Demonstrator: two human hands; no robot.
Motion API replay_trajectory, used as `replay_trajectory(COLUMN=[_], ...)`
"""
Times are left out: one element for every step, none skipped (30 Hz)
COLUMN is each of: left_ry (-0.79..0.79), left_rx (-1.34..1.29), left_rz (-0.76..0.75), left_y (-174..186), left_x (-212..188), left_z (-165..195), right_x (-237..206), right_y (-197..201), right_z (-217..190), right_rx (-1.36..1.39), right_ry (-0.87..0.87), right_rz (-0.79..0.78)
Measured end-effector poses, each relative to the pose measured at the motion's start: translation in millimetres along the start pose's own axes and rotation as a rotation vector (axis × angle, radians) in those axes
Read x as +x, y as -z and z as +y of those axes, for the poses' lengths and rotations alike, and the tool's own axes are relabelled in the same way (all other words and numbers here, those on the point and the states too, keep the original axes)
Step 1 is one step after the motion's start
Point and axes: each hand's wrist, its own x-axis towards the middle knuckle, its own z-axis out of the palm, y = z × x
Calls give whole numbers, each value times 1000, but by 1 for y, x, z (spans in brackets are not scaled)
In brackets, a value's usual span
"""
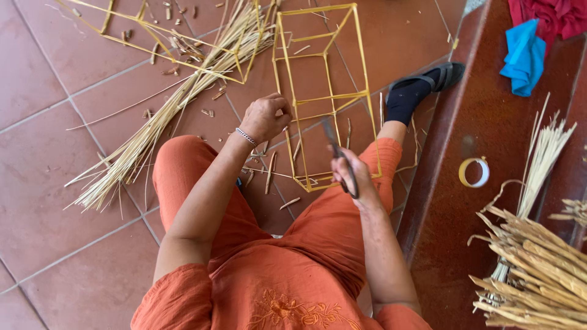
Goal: The person sits on the floor assembling a bamboo frame, fitting thin bamboo strips into the joints of a rectangular lattice structure. They wrap tape around joints to secure the strips, cut tape with scissors, and press strips into place, working around the frame section by section.
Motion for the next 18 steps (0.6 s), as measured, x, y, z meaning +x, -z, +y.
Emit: replay_trajectory(left_ry=[-33, -69, -36, -15, -10, 5, 42, 103, 96, -13, -215, 10, 51, -36, 44, 137, 212, 222], left_rx=[70, 136, 191, 247, 302, 393, 453, 462, 436, 438, 483, 489, 413, 381, 411, 252, 193, 98], left_rz=[18, 34, -39, -113, -190, -274, -456, -545, -589, -638, -694, -728, -751, -722, -746, -787, -782, -790], left_y=[-3, -9, -13, -14, -17, -22, -24, -24, -25, -29, -31, -27, -26, -26, -25, -24, -21, -22], left_x=[4, 11, 18, 26, 36, 50, 67, 76, 89, 100, 111, 115, 119, 121, 120, 120, 117, 113], left_z=[9, 16, 20, 20, 18, 17, 12, 5, -1, -5, -9, -14, -17, -17, -18, -19, -23, -24], right_x=[-16, -29, -41, -51, -64, -77, -89, -101, -116, -134, -148, -161, -174, -186, -198, -211, -222, -234], right_y=[13, 27, 41, 55, 70, 88, 102, 116, 130, 142, 152, 161, 169, 173, 178, 183, 187, 187], right_z=[5, 11, 19, 28, 37, 45, 56, 66, 73, 79, 85, 90, 94, 99, 104, 108, 112, 119], right_rx=[15, 30, 44, -26, -95, -158, -270, -382, -492, -565, -629, -683, -701, -719, -736, -741, -742, -739], right_ry=[27, 55, 85, 49, 16, -19, -8, -6, -12, -117, -229, -349, -380, -413, -448, -492, -544, -601], right_rz=[88, 181, 281, 387, 507, 640, 729, 822, 914, 980, 1040, 1089, 1130, 1164, 1195, 1226, 1251, 1270])
